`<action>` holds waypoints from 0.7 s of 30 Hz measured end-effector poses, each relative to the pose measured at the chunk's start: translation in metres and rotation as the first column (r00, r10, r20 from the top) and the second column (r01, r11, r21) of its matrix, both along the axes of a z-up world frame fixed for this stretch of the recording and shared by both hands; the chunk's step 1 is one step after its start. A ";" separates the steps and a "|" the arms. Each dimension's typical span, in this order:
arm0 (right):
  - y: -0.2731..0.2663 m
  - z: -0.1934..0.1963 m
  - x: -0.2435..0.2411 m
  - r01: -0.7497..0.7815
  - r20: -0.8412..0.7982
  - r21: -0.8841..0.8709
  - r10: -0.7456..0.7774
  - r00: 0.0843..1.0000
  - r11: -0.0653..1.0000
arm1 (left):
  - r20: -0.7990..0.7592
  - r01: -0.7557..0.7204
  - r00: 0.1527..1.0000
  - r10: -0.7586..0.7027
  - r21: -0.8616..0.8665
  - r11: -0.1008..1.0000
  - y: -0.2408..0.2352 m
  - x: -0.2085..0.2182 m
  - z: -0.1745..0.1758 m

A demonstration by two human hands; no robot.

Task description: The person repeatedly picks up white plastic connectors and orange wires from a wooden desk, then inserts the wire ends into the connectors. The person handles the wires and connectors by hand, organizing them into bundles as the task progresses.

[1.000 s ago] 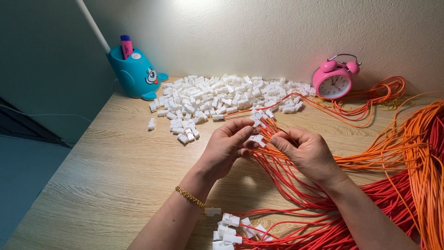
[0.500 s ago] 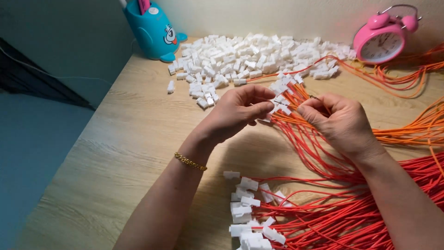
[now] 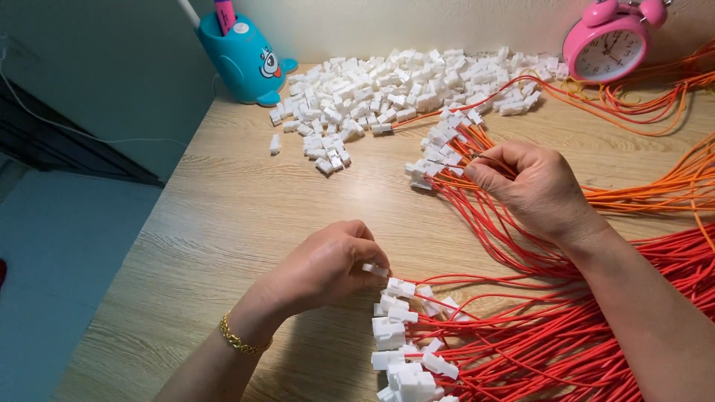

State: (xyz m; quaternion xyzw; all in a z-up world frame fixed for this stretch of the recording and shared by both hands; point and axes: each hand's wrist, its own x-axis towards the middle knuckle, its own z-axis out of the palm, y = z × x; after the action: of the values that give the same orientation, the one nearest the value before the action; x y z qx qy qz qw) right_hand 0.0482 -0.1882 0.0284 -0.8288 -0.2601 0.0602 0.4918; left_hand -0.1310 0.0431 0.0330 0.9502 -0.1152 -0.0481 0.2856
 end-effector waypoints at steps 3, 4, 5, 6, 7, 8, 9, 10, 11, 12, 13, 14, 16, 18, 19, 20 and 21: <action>0.000 0.004 -0.002 0.010 -0.012 -0.002 -0.010 1.000 1.000 | 0.041 0.007 0.999 -0.008 0.024 1.000 0.004 0.010 0.002; 0.000 0.003 -0.001 0.012 -0.009 -0.001 -0.012 1.000 1.000 | 0.044 0.009 0.999 -0.010 0.025 1.000 0.004 0.017 0.002; 0.000 0.001 0.000 0.018 -0.077 0.064 -0.013 0.997 0.998 | 0.000 -0.056 0.998 0.056 -0.011 0.998 0.005 0.022 0.001; -0.001 -0.001 0.001 0.028 -0.146 0.127 -0.009 0.989 0.991 | -0.046 -0.122 0.992 0.120 -0.045 0.991 0.005 0.028 0.000; -0.001 0.000 0.002 0.030 -0.145 0.128 -0.011 0.989 0.991 | -0.045 -0.120 0.992 0.118 -0.044 0.992 0.004 0.029 0.005; -0.001 0.001 0.002 0.030 -0.140 0.133 -0.011 0.990 0.991 | -0.055 -0.145 0.989 0.140 -0.103 0.984 0.003 0.031 0.009; -0.001 0.001 0.002 0.032 -0.141 0.135 -0.013 0.990 0.990 | -0.071 -0.168 0.985 0.158 -0.163 0.972 0.001 0.032 0.013; -0.001 0.000 0.003 0.037 -0.144 0.133 -0.018 0.989 0.990 | -0.074 -0.164 0.985 0.153 -0.164 0.973 -0.004 0.029 0.020; -0.002 -0.001 0.004 0.031 -0.136 0.130 -0.013 0.991 0.991 | -0.150 -0.132 0.984 0.100 -0.222 0.966 -0.010 0.025 0.027; -0.002 -0.002 0.005 0.024 -0.128 0.127 -0.008 0.992 0.992 | -0.222 -0.105 0.974 0.041 -0.282 0.954 -0.017 0.022 0.035; -0.003 -0.001 0.005 0.028 -0.131 0.127 -0.011 0.991 0.991 | -0.225 -0.102 0.974 0.038 -0.282 0.954 -0.022 0.022 0.041; -0.003 0.000 0.004 0.021 -0.129 0.128 -0.004 0.992 0.992 | -0.353 -0.121 0.935 0.022 -0.261 0.958 -0.027 0.021 0.047; -0.003 0.000 0.003 0.012 -0.123 0.130 0.004 0.992 0.991 | -0.473 -0.136 0.881 0.008 -0.236 0.962 -0.036 0.024 0.051; -0.003 -0.002 0.004 0.012 -0.130 0.140 0.006 0.991 0.990 | -0.457 -0.145 0.887 0.060 -0.152 0.978 -0.043 0.032 0.045; -0.003 -0.002 0.004 0.012 -0.128 0.141 0.006 0.992 0.990 | -0.455 -0.144 0.889 0.060 -0.152 0.978 -0.045 0.038 0.040; -0.002 -0.002 0.005 0.009 -0.133 0.147 0.011 0.991 0.989 | -0.437 -0.105 0.896 0.079 -0.034 0.994 -0.047 0.044 0.035; -0.002 -0.002 0.005 0.006 -0.139 0.152 0.015 0.990 0.988 | -0.417 -0.066 0.904 0.095 0.085 0.994 -0.049 0.049 0.031</action>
State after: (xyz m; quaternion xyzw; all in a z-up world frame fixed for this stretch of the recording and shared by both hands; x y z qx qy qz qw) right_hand 0.0536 -0.1906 0.0259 -0.7820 -0.2306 0.0990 0.5705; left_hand -0.0816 -0.0063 0.0635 0.9307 -0.0098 -0.2438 0.2724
